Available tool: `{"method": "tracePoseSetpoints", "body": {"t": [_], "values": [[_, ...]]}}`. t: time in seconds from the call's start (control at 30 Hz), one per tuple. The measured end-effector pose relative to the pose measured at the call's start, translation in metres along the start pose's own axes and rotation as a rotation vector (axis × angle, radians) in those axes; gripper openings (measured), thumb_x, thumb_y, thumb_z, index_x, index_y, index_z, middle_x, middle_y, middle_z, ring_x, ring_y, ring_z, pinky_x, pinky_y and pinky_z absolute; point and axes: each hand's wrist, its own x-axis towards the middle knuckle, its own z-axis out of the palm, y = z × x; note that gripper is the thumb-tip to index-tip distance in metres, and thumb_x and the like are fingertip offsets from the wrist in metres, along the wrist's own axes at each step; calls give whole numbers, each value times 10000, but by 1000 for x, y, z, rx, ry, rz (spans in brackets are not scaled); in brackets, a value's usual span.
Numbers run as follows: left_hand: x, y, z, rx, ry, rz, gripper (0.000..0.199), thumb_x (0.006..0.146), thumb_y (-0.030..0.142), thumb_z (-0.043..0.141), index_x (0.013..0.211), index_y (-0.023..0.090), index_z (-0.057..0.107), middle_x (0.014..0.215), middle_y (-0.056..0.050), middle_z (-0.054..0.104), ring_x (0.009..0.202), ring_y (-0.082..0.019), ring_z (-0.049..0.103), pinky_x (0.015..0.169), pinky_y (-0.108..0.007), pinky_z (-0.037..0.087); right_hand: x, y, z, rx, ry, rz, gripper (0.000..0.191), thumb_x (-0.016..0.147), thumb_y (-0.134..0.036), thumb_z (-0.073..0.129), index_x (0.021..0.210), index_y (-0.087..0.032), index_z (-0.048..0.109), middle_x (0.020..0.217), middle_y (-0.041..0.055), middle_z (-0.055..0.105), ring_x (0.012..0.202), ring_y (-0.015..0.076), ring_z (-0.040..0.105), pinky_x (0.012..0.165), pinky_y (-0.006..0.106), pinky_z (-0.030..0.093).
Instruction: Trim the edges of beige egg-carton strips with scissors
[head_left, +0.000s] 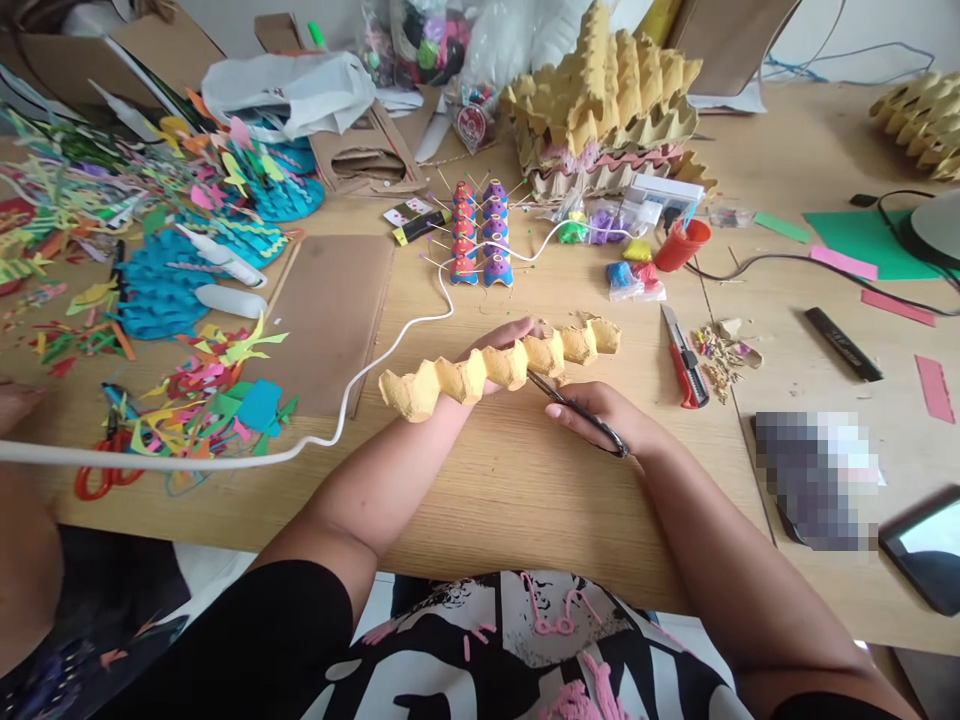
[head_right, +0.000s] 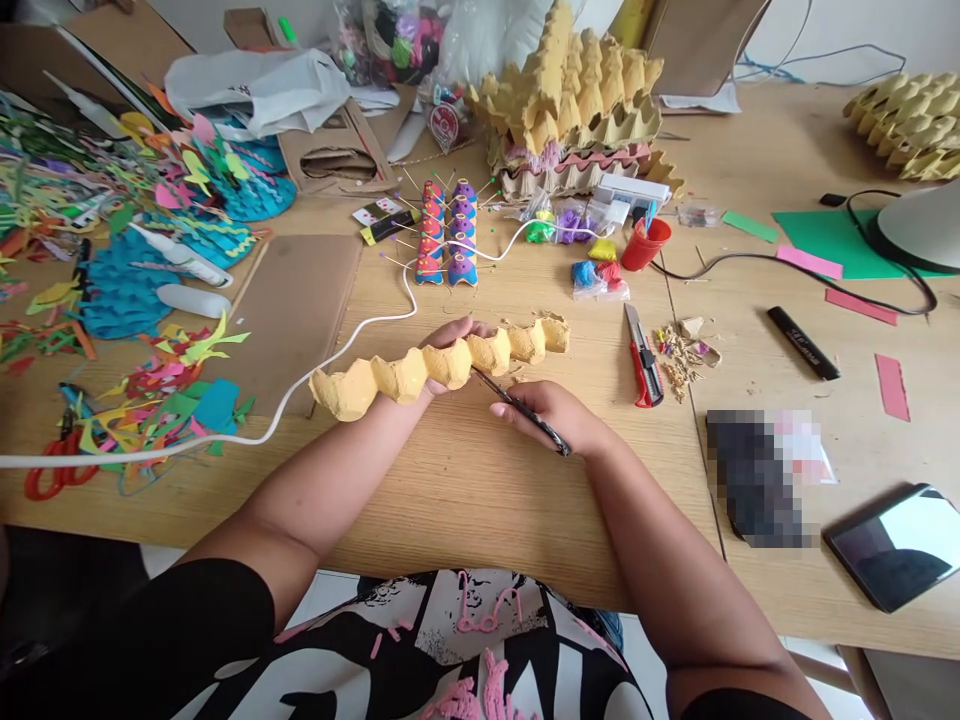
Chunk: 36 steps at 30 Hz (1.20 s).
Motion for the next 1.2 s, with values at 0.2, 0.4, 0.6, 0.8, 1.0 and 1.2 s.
{"method": "tracePoseSetpoints", "body": {"t": [0.2,0.4,0.6,0.8,1.0,1.2], "values": [[3,3,2,-56,88,64,234,902,325,691,708,200,653,706,-39,655,663,-166,608,679,-298,505,-3,-4,2,63,41,-11,684,989,-874,533,713,-263,401,652,-57,336,623,120,321,586,301,279],[0,1,1,-130,284,-44,254,1013,478,670,928,274,793,843,-58,791,890,-291,787,911,-421,575,-9,-5,6,201,159,34,652,1002,-859,548,753,-266,444,577,-51,428,547,122,361,537,309,268],[-13,4,15,-114,287,-34,247,991,550,726,1002,313,794,812,-31,775,960,-328,803,1001,-468,582,-9,-3,9,339,216,54,642,978,-885,572,865,-253,557,505,-76,451,453,123,368,484,312,299],[1,-2,13,-97,298,58,254,981,538,763,939,288,776,759,-33,735,919,-320,786,989,-472,575,-8,-2,12,330,256,-11,607,994,-837,613,871,-244,565,537,-44,554,473,126,438,485,298,340],[4,6,15,-233,357,22,242,993,532,743,1040,298,786,776,-24,777,859,-301,812,854,-427,623,-10,-3,13,316,268,-36,630,987,-859,598,936,-231,595,677,32,717,576,158,579,568,303,473],[9,4,11,-245,345,62,286,1022,519,732,970,240,766,754,-30,771,647,-231,745,639,-334,582,-8,-10,15,255,415,82,627,915,-853,710,935,-235,604,602,-40,576,533,142,496,538,300,408]]}}
